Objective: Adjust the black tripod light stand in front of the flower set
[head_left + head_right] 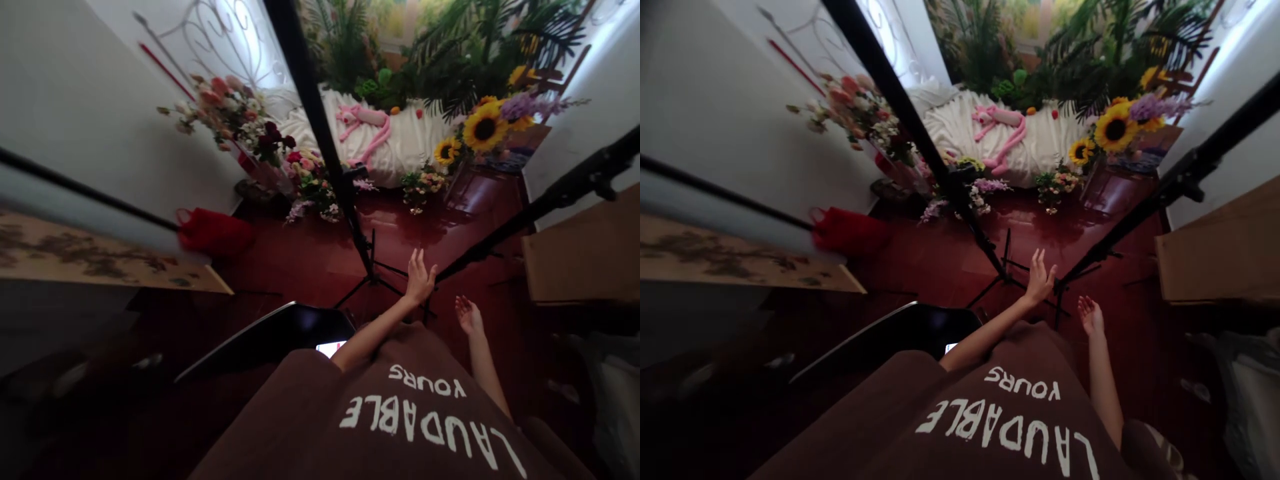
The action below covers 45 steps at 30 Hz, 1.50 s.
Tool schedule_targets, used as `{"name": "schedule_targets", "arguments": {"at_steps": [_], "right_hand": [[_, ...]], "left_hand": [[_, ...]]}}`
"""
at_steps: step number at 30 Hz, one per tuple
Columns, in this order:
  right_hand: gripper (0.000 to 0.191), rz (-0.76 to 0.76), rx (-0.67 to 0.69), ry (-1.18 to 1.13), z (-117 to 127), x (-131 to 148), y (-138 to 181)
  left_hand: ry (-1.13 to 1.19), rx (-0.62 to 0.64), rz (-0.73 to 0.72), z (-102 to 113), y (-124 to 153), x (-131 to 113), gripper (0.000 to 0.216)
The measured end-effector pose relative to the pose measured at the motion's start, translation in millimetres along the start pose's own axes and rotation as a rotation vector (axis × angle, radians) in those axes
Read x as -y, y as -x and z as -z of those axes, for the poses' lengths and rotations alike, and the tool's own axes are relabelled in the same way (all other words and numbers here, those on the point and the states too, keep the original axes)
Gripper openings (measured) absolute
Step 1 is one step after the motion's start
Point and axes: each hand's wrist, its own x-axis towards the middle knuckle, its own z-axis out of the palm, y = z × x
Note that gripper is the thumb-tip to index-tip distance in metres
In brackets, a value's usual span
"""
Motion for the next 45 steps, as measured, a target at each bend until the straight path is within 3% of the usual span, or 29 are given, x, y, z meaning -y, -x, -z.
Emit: {"name": "schedule_targets", "arguments": {"at_steps": [8, 14, 19, 26, 34, 38, 42, 45], "right_hand": [[0.011, 0.100, 0.007, -0.030, 8.5, 1.4, 24.6], [0.009, 0.165, 0.004, -0.024, 15.0, 7.0, 37.7], [0.015, 0.233, 0.070, 0.079, -2.2, 57.9, 35.8], [0.045, 0.227, 0.342, 0.208, -55.3, 155.7, 27.8], [0.023, 0.175, 0.467, 0.353, -53.8, 187.7, 22.4], [0.006, 0.342, 0.515, 0.497, -47.9, 195.6, 19.6], [0.021, 0.614, 0.488, 0.543, -47.0, 194.5, 22.2], [0.021, 0.839, 0.383, 0.578, -49.0, 187.4, 25.9]], "left_hand": [[0.167, 0.195, -0.314, -57.3, -57.1, -58.8, 0.065], [0.267, 0.316, -0.306, -86.1, -78.0, -81.5, 0.054], [0.219, 0.265, -0.266, -98.7, -81.2, -79.6, 0.043], [0.145, 0.235, -0.274, -103.1, -83.5, -75.3, 0.036], [0.115, 0.248, -0.280, -99.9, -85.3, -76.5, 0.035], [0.087, 0.242, -0.273, -101.7, -86.5, -76.2, 0.035], [0.088, 0.240, -0.262, -102.2, -87.4, -76.1, 0.034], [0.074, 0.245, -0.258, -102.0, -87.7, -76.0, 0.035]]}}
